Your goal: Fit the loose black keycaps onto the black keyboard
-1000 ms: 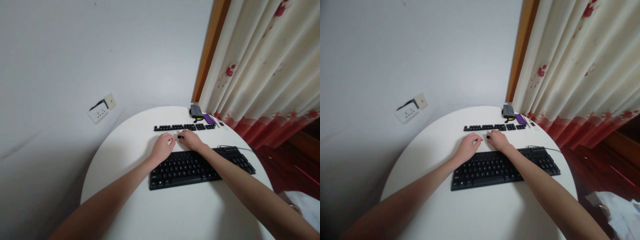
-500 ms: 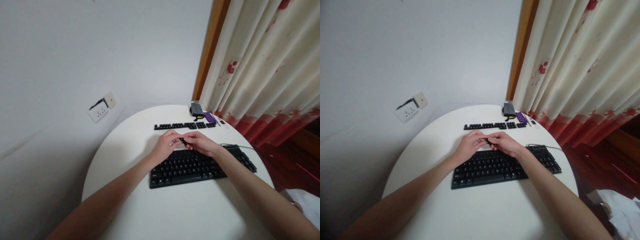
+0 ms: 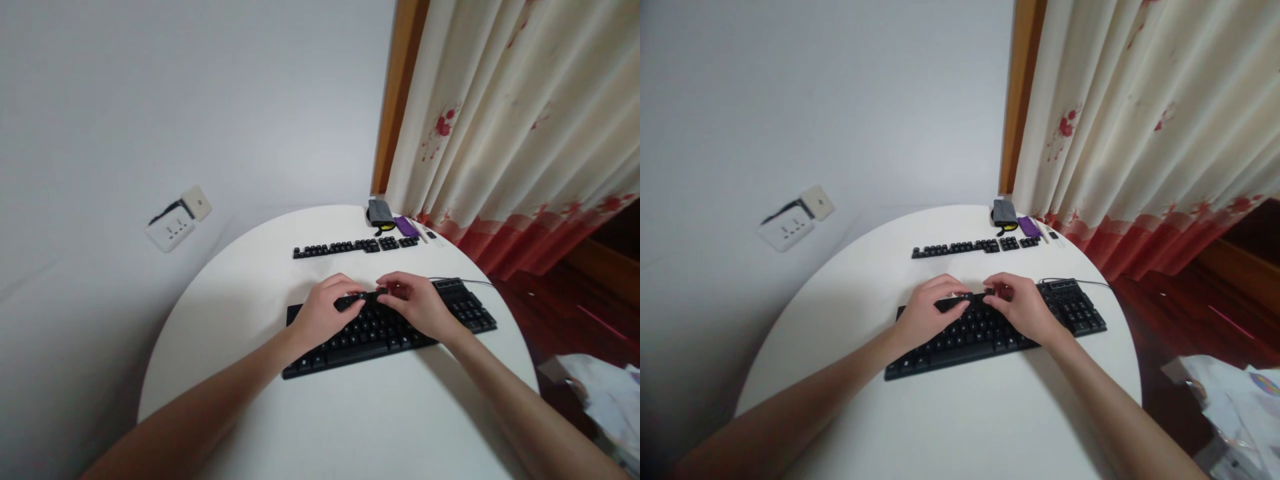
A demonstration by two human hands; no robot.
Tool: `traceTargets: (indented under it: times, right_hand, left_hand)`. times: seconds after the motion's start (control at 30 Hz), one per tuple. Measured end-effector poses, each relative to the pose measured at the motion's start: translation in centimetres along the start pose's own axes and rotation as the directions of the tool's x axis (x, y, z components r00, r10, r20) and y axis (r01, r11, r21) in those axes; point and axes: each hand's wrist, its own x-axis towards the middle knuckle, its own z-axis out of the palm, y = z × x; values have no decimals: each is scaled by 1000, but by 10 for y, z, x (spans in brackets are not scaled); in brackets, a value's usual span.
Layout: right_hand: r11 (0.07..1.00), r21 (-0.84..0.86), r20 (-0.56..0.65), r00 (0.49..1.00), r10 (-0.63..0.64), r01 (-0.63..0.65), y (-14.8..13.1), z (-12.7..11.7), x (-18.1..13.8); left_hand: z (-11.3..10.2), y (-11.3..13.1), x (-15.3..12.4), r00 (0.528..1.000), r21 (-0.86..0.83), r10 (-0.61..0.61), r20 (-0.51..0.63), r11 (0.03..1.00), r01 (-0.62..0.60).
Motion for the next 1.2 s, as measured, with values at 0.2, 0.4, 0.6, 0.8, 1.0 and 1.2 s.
traceTargets:
  times: [0.2, 0.4, 0.6, 0.8, 1.0, 1.2]
  right_hand:
    - [956, -253, 51, 988, -143, 151, -2, -1, -7]
    - [939, -259, 149, 970, -193, 227, 1, -7, -2]
    - [943, -243, 104, 973, -207, 227, 10, -22, 5]
    - [942, -257, 38, 976, -213, 215, 18, -35, 10]
    - [949, -254, -7, 981, -193, 185, 28, -39, 13]
    - [961, -231, -48, 985, -164, 149, 40, -40, 16]
  left_hand:
    - [8, -5, -3, 1000, 49, -5, 17, 999, 5]
    - [12, -11, -4, 997, 106, -30, 69, 994, 22]
    - [15, -2, -1, 990, 147, -108, 91, 985, 94]
    - [24, 9, -3, 968, 168, -202, 147, 970, 177]
    - [37, 16, 15, 958, 248, -206, 199, 956, 154]
    - [55, 11, 29, 932, 359, -228, 280, 926, 119]
